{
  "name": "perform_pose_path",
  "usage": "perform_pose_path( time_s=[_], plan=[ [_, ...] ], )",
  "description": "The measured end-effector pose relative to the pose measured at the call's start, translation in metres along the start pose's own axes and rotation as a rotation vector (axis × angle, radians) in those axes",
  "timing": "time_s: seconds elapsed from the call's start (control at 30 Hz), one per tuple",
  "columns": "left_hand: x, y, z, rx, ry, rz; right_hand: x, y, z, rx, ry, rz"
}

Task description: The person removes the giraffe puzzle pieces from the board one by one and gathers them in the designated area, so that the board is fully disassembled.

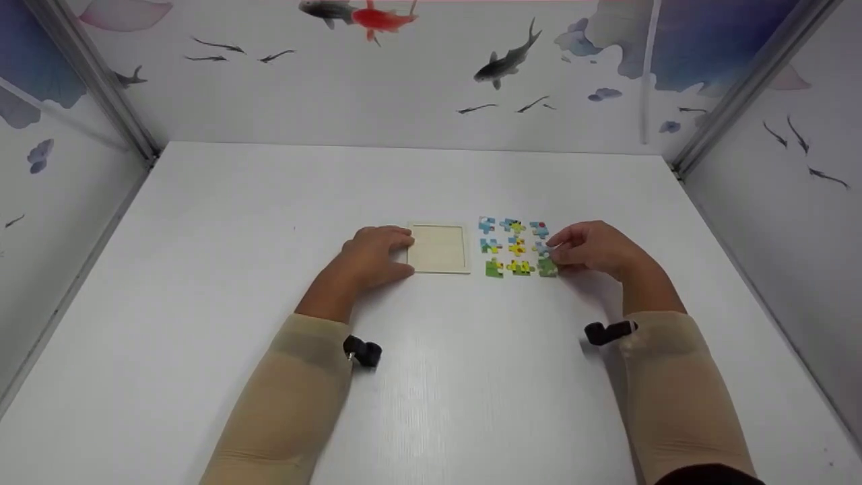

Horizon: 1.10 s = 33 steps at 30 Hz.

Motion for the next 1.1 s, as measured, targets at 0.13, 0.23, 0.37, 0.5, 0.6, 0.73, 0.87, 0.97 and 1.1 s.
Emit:
perform_pose_path(
  time_s=[0.13, 0.23, 0.37, 0.5, 0.6, 0.73, 0.87, 0.97, 1.1],
  plan=[
    [0.0008, -0.0007, -0.0002, -0.005, 0.01, -0.002, 0.001, -0.0001, 0.0008, -0.034, -0.028, 0.027],
    [0.0019, -0.0018, -0.0002, -0.011, 0.013, 0.0, 0.0012, 0.0003, 0.0015, -0.054, -0.047, 0.038],
    [0.003, -0.0024, 0.0004, -0.01, 0.009, 0.004, 0.0008, 0.0015, 0.0027, -0.078, -0.055, 0.037],
    [0.0025, -0.0017, 0.0013, -0.006, 0.007, 0.005, 0.001, 0.0036, 0.0042, -0.087, -0.052, 0.025],
    [0.002, -0.0013, 0.0022, -0.006, 0.008, 0.002, 0.0001, 0.0049, 0.0055, -0.078, -0.051, 0.017],
    [0.0015, -0.001, 0.0026, -0.009, 0.009, -0.003, -0.0017, 0.0049, 0.0055, -0.081, -0.052, 0.024],
    [0.0015, -0.0006, 0.0027, -0.007, 0.001, -0.005, -0.0022, 0.0051, 0.0049, -0.08, -0.043, 0.041],
    [0.0019, -0.0001, 0.003, -0.007, -0.001, -0.009, -0.0021, 0.0055, 0.004, -0.069, -0.032, 0.049],
    [0.0025, 0.0002, 0.0026, -0.005, 0.0, -0.018, -0.0028, 0.005, 0.0009, -0.062, -0.03, 0.066]
  ],
)
Point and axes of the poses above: each hand's wrist, its own x-axis towards the middle knuckle, its own y-axis out of the back of the hand, z = x × y, the point moved 2 cm from there along x, towards the middle knuckle, and after that the axes turned 9 degrees about x, right-handed, at the moved point
